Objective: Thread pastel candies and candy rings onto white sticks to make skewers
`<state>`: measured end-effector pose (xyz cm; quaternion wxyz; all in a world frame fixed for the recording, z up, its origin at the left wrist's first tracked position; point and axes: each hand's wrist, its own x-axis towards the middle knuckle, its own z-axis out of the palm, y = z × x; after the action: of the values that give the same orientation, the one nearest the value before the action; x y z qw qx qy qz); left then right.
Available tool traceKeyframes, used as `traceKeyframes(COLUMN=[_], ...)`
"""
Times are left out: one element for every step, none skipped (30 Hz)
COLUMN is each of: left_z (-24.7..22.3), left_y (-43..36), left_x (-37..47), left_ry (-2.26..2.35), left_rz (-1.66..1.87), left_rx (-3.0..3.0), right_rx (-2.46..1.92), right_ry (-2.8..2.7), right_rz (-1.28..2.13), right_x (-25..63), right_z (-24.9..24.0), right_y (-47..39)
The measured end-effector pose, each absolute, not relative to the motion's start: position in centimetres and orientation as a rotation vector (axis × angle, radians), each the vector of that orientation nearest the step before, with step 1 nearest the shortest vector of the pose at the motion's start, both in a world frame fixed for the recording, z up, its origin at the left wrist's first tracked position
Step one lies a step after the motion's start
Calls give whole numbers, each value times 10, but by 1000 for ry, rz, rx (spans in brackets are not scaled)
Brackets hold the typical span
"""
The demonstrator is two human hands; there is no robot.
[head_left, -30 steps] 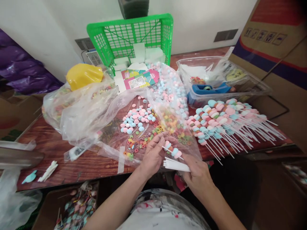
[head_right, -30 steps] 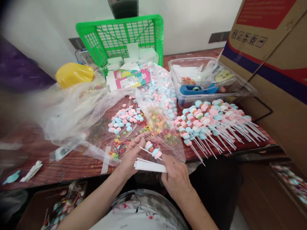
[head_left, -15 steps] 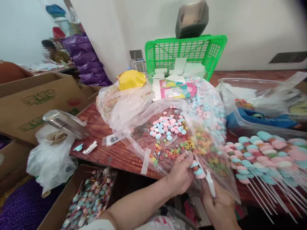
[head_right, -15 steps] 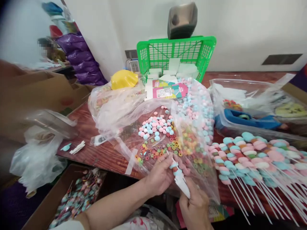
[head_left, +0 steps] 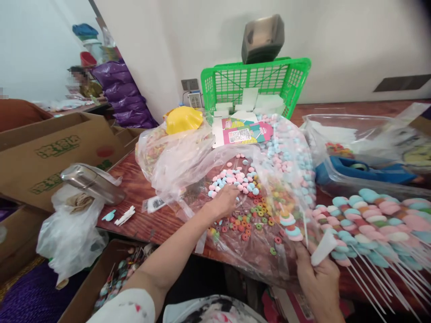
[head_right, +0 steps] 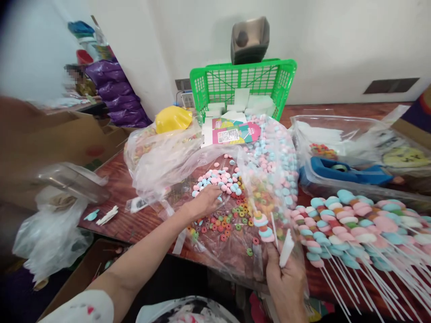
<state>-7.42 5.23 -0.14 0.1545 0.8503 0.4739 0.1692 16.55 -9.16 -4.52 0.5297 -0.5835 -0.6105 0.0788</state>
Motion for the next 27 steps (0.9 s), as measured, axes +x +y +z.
traceKeyframes(left_z=[-5,-9,-11,-13,-14,-14,-14,-14,-13,-13,-13,-13,-13,-13,-12,-10,-8,-6,-3,1,4,8,11,15,18,21,24], left_y=[57,60,61,60,59,58,56,54,52,50,48,44,41,37,33,29,24,19,14,9,4,-2,-7,-12,-17,-21,-25], left_x=[-75,-74,-74,-74,-74,-74,-75,-76,-77,-78,-78,-79,-78,-78,-77,-76,-74,-72,-69,-66,-63,-60,-57,-54,-51,-48,-46], left_ry=[1351,1355,1368,1382,1395,1409,1423,1436,1448,1462,1473,1479,1483,1484,1476,1458,1433,1405,1369,1326,1281,1235,1191,1148,1108,1071,1038], left_rz=[449,443,436,430,428,428,432,436,439,447,461,483,518,570,634,709,791,879,951,1002,1031,1038,1027,1011,1000,998,997], left_rx=[2459,2467,2480,2491,2499,2505,2510,2515,2519,2523,2528,2534,2536,2526,2492,2427,2323,2178,2001,1806,1607,1425,1274,1157,1072,1013,977], right_rx=[-1393,-1378,-1349,-1306,-1268,-1239,-1222,-1211,-1206,-1202,-1199,-1192,-1183,-1173,-1167,-1165,-1172,-1183,-1194,-1201,-1198,-1188,-1172,-1153,-1138,-1128,-1124], right_ry=[-1507,-1568,-1627,-1678,-1715,-1738,-1748,-1751,-1753,-1753,-1755,-1760,-1769,-1778,-1784,-1786,-1782,-1774,-1764,-1757,-1758,-1765,-1775,-1789,-1802,-1811,-1813], right_rz=[138,81,27,-15,-48,-69,-75,-75,-77,-84,-96,-108,-115,-118,-114,-108,-98,-89,-80,-68,-54,-40,-26,-10,5,16,21], right_x=[166,166,166,165,164,164,163,162,162,161,160,160,160,159,159,159,159,158,158,157,156,155,153,151,150,149,148], right_z=[-46,-46,-46,-44,-43,-41,-39,-36,-34,-33,-31,-30,-29,-29,-29,-30,-31,-32,-33,-34,-34,-34,-33,-32,-30,-29,-27], right_y=[-93,-95,-96,-97,-98,-99,-99,-99,-99,-99,-99,-99,-100,-100,-100,-101,-101,-102,-102,-103,-103,-104,-104,-105,-105,-106,-106])
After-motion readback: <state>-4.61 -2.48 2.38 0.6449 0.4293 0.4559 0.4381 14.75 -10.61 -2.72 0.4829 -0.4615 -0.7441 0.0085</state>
